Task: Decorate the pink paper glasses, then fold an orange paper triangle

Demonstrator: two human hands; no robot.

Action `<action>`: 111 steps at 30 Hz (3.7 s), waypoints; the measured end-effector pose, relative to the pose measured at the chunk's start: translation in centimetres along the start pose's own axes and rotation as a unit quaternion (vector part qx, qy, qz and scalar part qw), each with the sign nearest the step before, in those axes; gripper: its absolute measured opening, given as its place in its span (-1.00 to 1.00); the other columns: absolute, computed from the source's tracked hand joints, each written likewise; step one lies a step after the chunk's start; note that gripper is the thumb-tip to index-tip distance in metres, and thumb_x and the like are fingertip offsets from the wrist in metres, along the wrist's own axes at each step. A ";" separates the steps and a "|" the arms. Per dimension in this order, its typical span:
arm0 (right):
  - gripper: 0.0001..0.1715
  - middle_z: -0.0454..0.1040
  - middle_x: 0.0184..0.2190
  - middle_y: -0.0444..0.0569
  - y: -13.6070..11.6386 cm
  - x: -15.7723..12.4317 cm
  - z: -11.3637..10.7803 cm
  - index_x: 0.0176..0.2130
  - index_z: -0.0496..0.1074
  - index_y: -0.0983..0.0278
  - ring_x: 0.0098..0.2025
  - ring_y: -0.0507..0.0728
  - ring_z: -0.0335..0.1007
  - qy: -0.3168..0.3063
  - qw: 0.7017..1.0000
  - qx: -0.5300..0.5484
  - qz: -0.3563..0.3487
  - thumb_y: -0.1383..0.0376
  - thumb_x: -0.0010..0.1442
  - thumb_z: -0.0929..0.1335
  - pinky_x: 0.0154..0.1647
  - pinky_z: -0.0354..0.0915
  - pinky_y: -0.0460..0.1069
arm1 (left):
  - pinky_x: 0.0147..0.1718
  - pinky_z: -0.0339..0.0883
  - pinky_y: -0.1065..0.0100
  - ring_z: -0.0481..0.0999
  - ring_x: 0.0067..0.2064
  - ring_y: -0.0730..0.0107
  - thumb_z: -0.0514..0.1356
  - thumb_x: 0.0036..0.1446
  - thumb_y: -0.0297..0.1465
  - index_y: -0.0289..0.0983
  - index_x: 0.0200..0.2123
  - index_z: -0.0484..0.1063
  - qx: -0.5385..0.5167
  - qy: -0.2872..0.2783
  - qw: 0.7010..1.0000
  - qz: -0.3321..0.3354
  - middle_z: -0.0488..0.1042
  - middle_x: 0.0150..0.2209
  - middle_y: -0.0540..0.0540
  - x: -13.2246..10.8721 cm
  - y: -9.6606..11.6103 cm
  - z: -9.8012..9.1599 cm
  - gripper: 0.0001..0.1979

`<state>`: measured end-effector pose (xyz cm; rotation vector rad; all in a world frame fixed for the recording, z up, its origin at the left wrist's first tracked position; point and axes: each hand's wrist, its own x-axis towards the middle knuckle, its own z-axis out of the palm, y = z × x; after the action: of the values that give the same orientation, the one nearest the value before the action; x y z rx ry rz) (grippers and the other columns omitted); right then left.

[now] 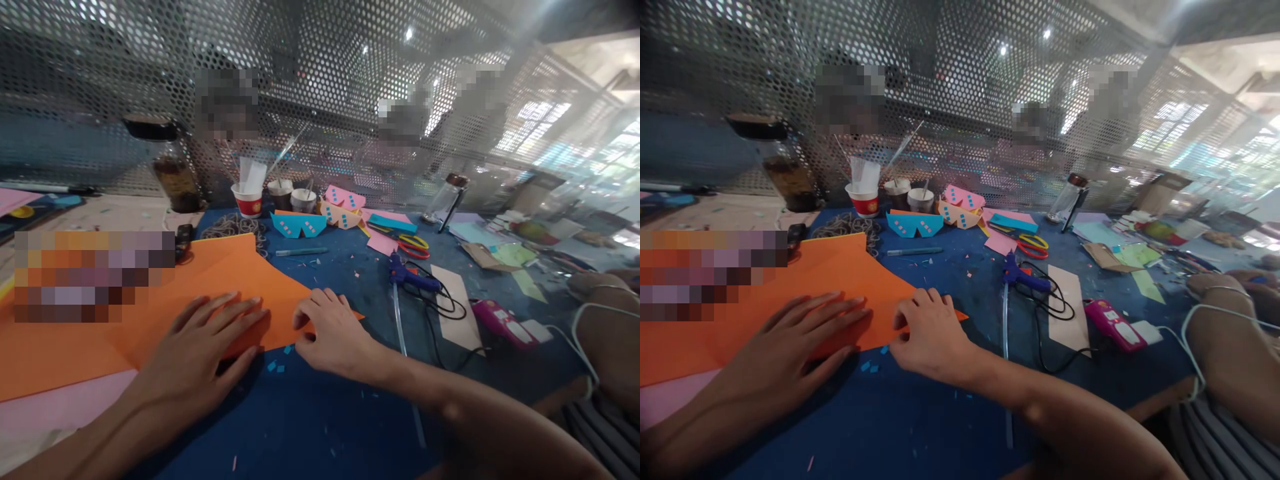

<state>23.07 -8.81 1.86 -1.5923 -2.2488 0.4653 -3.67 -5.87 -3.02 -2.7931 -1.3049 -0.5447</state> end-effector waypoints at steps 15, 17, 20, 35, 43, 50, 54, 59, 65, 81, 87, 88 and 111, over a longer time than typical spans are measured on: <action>-0.80 0.52 -0.05 -0.03 1.6 -1.2 -0.4 -0.19 0.44 0.21 0.06 0.24 0.37 0.038 0.999 0.002 0.033 0.37 0.13 0.43 0.04 0.15 0.15 | 0.38 0.13 -0.31 0.40 0.44 -0.16 0.13 0.41 0.04 0.07 0.38 0.43 0.007 0.007 1.000 0.015 0.55 0.37 0.00 -0.1 -0.6 0.5 -0.45; -0.78 0.52 -0.04 -0.03 1.8 -1.3 -0.7 -0.18 0.44 0.21 0.05 0.24 0.37 0.030 0.999 0.006 0.037 0.40 0.13 0.42 0.03 0.16 0.14 | 0.38 0.13 -0.30 0.41 0.43 -0.15 0.13 0.41 0.04 0.06 0.38 0.43 0.007 0.013 1.000 0.019 0.56 0.36 -0.01 -0.1 -0.6 0.5 -0.44; -0.75 0.52 -0.02 -0.03 2.3 -1.6 -1.3 -0.16 0.44 0.21 0.05 0.22 0.37 0.019 0.999 0.014 0.047 0.44 0.12 0.41 0.06 0.17 0.13 | 0.38 0.12 -0.29 0.42 0.43 -0.16 0.12 0.42 0.05 0.06 0.38 0.42 0.007 0.019 1.000 0.021 0.57 0.35 -0.01 -0.2 -0.7 0.5 -0.43; -0.64 0.55 -0.06 -0.03 5.7 -3.3 -3.3 -0.15 0.50 0.22 0.04 0.21 0.37 0.023 0.993 0.053 0.099 0.59 0.11 0.38 0.11 0.26 0.15 | 0.43 0.03 -0.20 0.40 0.43 -0.13 0.13 0.39 0.08 0.12 0.40 0.40 -0.009 0.014 1.000 0.015 0.55 0.37 0.05 -0.2 -1.0 0.6 -0.41; -0.52 0.57 -0.04 -0.01 6.2 -3.6 -4.8 -0.13 0.55 0.22 0.06 0.19 0.43 -0.003 0.992 0.077 0.095 0.67 0.11 0.31 0.12 0.32 0.13 | 0.42 0.05 -0.27 0.39 0.44 -0.19 0.18 0.38 0.04 0.15 0.44 0.33 -0.020 0.015 0.999 0.019 0.53 0.38 0.02 -0.2 -1.4 0.8 -0.39; -0.55 0.61 -0.10 -0.06 7.0 -3.1 -4.8 -0.14 0.57 0.23 -0.07 0.11 0.52 0.030 0.980 0.161 0.109 0.64 0.21 0.26 -0.02 0.36 0.04 | 0.41 0.08 -0.33 0.37 0.45 -0.24 0.15 0.40 0.03 0.15 0.41 0.37 -0.028 0.013 0.999 0.008 0.52 0.40 0.05 -0.2 -1.0 0.6 -0.44; -0.79 0.59 -0.10 -0.06 6.5 -2.7 -3.7 -0.14 0.54 0.24 -0.07 0.11 0.51 0.084 0.978 0.169 0.090 0.50 0.32 0.37 0.01 0.37 0.05 | 0.42 0.08 -0.35 0.36 0.46 -0.22 0.15 0.41 0.03 0.12 0.41 0.40 -0.028 -0.001 1.000 0.002 0.52 0.40 0.03 -0.1 -0.8 0.3 -0.44; -0.80 0.57 -0.04 -0.04 5.7 -2.8 -3.1 -0.09 0.53 0.21 0.06 0.19 0.45 0.035 0.995 0.076 0.059 0.42 0.29 0.50 0.16 0.29 0.16 | 0.44 0.10 -0.30 0.37 0.46 -0.18 0.16 0.38 0.03 0.12 0.40 0.43 -0.029 -0.017 0.999 -0.013 0.54 0.38 0.01 0.1 -0.5 0.1 -0.43; -0.81 0.56 0.00 -0.03 6.0 -3.0 -3.1 -0.07 0.52 0.19 0.08 0.21 0.46 0.023 0.996 0.069 0.056 0.41 0.33 0.48 0.16 0.29 0.17 | 0.46 0.06 -0.28 0.34 0.49 -0.15 0.16 0.35 -0.11 0.08 0.42 0.41 -0.022 -0.047 0.998 -0.023 0.48 0.43 0.02 0.3 0.0 -0.7 -0.41; -0.79 0.57 -0.02 0.00 6.8 -3.0 -2.5 -0.06 0.53 0.17 0.06 0.24 0.51 0.028 0.997 0.057 0.044 0.40 0.31 0.45 0.14 0.36 0.21 | 0.49 0.19 -0.08 0.22 0.56 0.01 0.17 0.30 -0.29 0.03 0.50 0.29 -0.085 -0.067 0.994 -0.024 0.32 0.53 0.06 -0.7 -2.2 -2.2 -0.30; -0.77 0.57 -0.03 0.00 6.8 -3.0 -2.5 -0.06 0.52 0.15 0.06 0.25 0.50 0.029 0.997 0.060 0.044 0.42 0.31 0.44 0.14 0.36 0.23 | 0.51 0.17 -0.12 0.23 0.56 -0.01 0.21 0.37 -0.09 0.03 0.47 0.32 -0.083 -0.078 0.992 -0.047 0.33 0.53 0.04 -0.5 -1.6 -2.6 -0.36; -0.78 0.56 -0.03 -0.01 6.7 -3.0 -2.5 -0.07 0.52 0.15 0.06 0.25 0.49 0.028 0.997 0.060 0.045 0.42 0.31 0.44 0.14 0.36 0.23 | 0.51 0.16 -0.14 0.24 0.55 -0.02 0.22 0.37 -0.05 0.02 0.47 0.33 -0.079 -0.081 0.992 -0.056 0.33 0.52 0.03 -0.4 -1.4 -2.7 -0.35; -0.85 0.55 -0.02 0.01 7.2 -3.1 -2.3 -0.07 0.50 0.15 0.06 0.28 0.49 0.022 0.997 0.056 0.037 0.35 0.36 0.42 0.14 0.36 0.25 | 0.51 0.17 -0.13 0.14 0.59 -0.05 0.18 0.12 -0.47 0.09 0.56 0.14 -0.116 -0.097 0.986 -0.072 0.20 0.58 0.08 -2.5 -4.5 -3.4 -0.07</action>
<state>31.09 -9.28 0.34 -1.6180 -2.0985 0.5603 -9.56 -5.31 -1.27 -3.0203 -1.5881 -0.4660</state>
